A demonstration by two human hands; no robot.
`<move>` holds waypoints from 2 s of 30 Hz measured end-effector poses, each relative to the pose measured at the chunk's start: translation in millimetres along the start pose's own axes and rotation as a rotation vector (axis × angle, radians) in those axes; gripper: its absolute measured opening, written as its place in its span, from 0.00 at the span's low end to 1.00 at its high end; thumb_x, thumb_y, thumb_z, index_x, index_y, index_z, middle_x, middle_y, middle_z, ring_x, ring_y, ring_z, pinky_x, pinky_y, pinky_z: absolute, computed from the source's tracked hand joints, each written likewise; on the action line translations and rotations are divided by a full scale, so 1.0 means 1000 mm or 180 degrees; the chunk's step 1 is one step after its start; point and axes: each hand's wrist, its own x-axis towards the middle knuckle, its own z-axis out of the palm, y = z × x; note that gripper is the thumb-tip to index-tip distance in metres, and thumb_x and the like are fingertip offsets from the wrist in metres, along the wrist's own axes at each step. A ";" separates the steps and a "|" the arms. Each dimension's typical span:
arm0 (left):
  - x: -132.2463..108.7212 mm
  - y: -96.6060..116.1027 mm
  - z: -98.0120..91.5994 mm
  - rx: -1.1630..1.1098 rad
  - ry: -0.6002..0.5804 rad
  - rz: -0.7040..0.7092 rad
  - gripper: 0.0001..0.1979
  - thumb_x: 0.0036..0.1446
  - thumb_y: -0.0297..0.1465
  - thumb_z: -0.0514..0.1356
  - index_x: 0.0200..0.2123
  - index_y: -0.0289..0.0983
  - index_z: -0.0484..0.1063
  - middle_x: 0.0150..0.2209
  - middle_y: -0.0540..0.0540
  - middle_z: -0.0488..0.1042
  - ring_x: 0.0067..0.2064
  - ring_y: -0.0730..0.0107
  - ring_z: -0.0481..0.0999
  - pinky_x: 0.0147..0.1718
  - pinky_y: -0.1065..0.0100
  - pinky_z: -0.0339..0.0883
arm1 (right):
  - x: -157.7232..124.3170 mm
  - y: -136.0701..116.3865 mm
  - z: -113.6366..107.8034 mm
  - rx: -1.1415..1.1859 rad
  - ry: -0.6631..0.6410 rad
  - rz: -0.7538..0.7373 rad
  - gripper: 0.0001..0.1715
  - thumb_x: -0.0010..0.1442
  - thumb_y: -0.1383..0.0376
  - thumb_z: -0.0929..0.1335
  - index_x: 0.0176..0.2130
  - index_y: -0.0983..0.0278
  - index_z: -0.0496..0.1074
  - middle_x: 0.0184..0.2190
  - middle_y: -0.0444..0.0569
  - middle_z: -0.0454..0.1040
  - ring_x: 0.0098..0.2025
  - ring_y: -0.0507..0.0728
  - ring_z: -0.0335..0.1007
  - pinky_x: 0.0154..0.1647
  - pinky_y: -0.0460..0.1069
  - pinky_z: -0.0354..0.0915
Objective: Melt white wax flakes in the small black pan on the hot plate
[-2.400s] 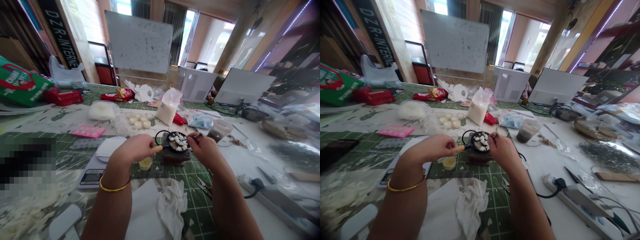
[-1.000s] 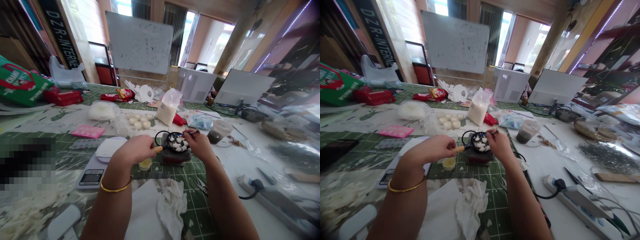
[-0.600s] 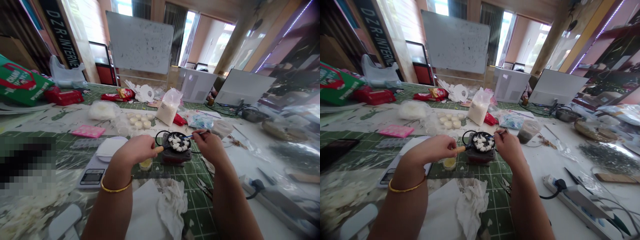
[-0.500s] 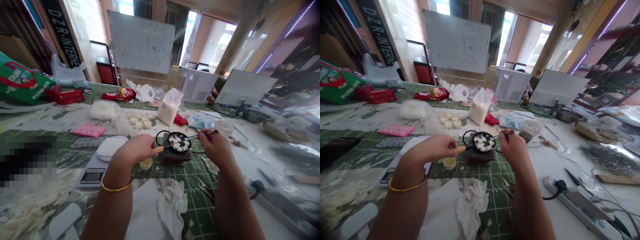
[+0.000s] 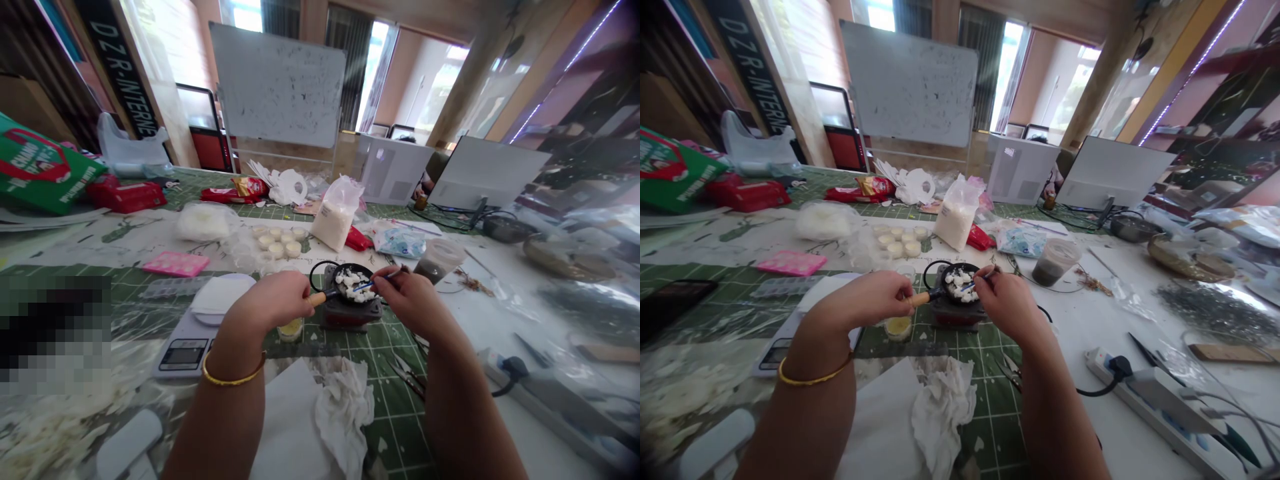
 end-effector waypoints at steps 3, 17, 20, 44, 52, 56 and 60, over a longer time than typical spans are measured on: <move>0.000 -0.001 0.000 -0.0006 -0.0041 0.0002 0.11 0.43 0.37 0.54 0.29 0.38 0.72 0.26 0.49 0.72 0.26 0.70 0.68 0.21 0.70 0.51 | 0.000 0.001 0.001 -0.0089 0.0171 -0.0015 0.21 0.56 0.57 0.58 0.30 0.65 0.73 0.26 0.49 0.73 0.26 0.53 0.66 0.28 0.47 0.57; -0.001 0.000 -0.001 0.0037 -0.0038 -0.0014 0.10 0.44 0.36 0.54 0.27 0.38 0.71 0.26 0.49 0.71 0.26 0.71 0.67 0.22 0.69 0.51 | -0.001 0.001 0.001 -0.0251 0.0148 -0.0068 0.20 0.57 0.57 0.57 0.28 0.64 0.72 0.27 0.49 0.73 0.27 0.53 0.67 0.28 0.47 0.57; -0.001 0.000 -0.001 0.0008 -0.0005 -0.0011 0.10 0.43 0.36 0.54 0.28 0.39 0.71 0.26 0.49 0.71 0.26 0.70 0.68 0.22 0.70 0.51 | -0.001 -0.001 -0.002 -0.0299 0.0080 -0.0055 0.21 0.57 0.58 0.57 0.27 0.64 0.72 0.25 0.49 0.73 0.26 0.53 0.66 0.27 0.47 0.56; -0.003 -0.001 -0.002 -0.0029 -0.0037 0.0032 0.10 0.44 0.36 0.54 0.29 0.37 0.70 0.26 0.48 0.71 0.26 0.71 0.67 0.23 0.70 0.51 | -0.003 0.004 -0.013 -0.0521 0.0400 0.0392 0.20 0.55 0.56 0.58 0.28 0.64 0.73 0.24 0.49 0.73 0.26 0.54 0.66 0.27 0.47 0.56; -0.002 -0.001 -0.001 -0.0010 -0.0031 -0.0014 0.10 0.44 0.35 0.54 0.29 0.37 0.71 0.27 0.48 0.71 0.26 0.71 0.67 0.22 0.70 0.51 | -0.003 0.003 -0.012 -0.0459 0.0203 0.0165 0.21 0.56 0.57 0.58 0.29 0.64 0.73 0.26 0.50 0.73 0.29 0.55 0.67 0.29 0.48 0.56; -0.001 -0.001 0.000 -0.0025 -0.0051 0.0031 0.10 0.44 0.35 0.54 0.29 0.38 0.71 0.27 0.48 0.71 0.26 0.71 0.67 0.22 0.70 0.51 | -0.007 0.002 -0.018 -0.0686 0.0404 0.0422 0.19 0.55 0.56 0.59 0.27 0.64 0.73 0.25 0.50 0.73 0.28 0.56 0.68 0.28 0.48 0.56; -0.001 0.000 -0.001 -0.0007 -0.0051 -0.0008 0.10 0.44 0.35 0.54 0.28 0.38 0.71 0.26 0.48 0.71 0.27 0.71 0.67 0.22 0.70 0.51 | -0.008 0.001 -0.019 -0.0486 0.0126 0.0162 0.21 0.55 0.55 0.58 0.26 0.63 0.73 0.27 0.49 0.74 0.26 0.54 0.67 0.26 0.47 0.56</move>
